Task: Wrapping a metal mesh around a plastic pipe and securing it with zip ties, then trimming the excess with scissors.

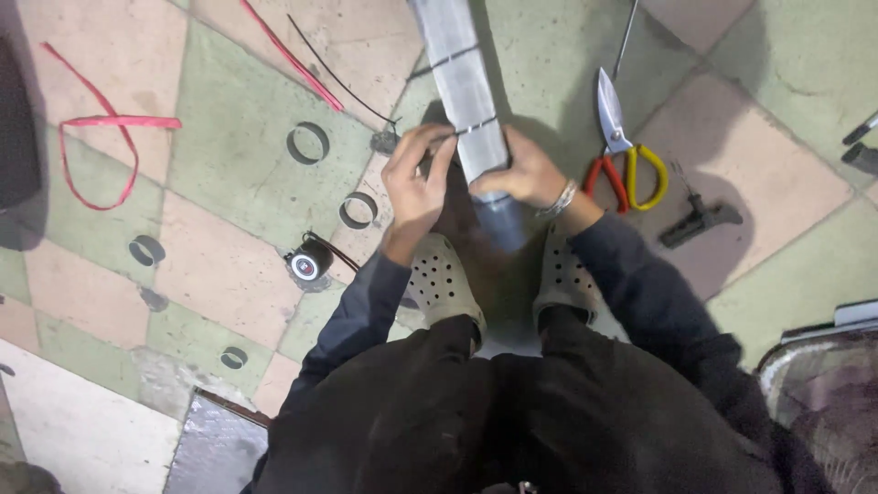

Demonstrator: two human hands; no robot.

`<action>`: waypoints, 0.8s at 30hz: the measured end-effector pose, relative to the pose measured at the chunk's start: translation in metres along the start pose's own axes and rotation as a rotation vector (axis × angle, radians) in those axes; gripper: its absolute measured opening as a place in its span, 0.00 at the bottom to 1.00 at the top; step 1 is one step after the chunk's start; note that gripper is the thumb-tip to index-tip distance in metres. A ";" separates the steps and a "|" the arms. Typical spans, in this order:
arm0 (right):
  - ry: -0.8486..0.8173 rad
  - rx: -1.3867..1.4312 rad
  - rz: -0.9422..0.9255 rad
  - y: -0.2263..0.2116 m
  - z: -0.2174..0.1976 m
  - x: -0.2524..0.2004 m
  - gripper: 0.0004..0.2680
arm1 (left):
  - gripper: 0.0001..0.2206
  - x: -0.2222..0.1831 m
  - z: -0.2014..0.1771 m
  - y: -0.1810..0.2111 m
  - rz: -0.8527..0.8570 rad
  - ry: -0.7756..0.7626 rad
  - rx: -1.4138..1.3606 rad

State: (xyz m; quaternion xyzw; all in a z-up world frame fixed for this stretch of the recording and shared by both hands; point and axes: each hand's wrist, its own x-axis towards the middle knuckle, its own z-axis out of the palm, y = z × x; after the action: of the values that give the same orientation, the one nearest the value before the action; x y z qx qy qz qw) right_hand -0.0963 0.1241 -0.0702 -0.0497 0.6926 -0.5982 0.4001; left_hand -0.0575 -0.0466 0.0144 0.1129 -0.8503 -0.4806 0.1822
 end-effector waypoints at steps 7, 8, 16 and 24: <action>-0.006 0.235 0.080 -0.005 0.037 -0.014 0.27 | 0.02 -0.012 -0.018 0.013 -0.133 0.043 0.065; 0.000 0.232 0.079 0.001 0.037 -0.013 0.27 | 0.02 -0.012 -0.017 0.015 -0.130 0.041 0.059; 0.021 0.496 0.212 0.017 0.029 -0.001 0.21 | 0.01 -0.016 -0.008 0.029 -0.355 -0.029 -0.006; 0.041 0.435 0.201 -0.002 0.028 -0.004 0.19 | 0.01 -0.025 -0.003 0.008 -0.620 -0.028 -0.110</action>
State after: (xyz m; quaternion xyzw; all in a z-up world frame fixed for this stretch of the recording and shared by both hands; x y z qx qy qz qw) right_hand -0.0772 0.1039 -0.0660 0.1190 0.5570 -0.6911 0.4449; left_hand -0.0336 -0.0360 0.0179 0.3501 -0.7506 -0.5599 0.0210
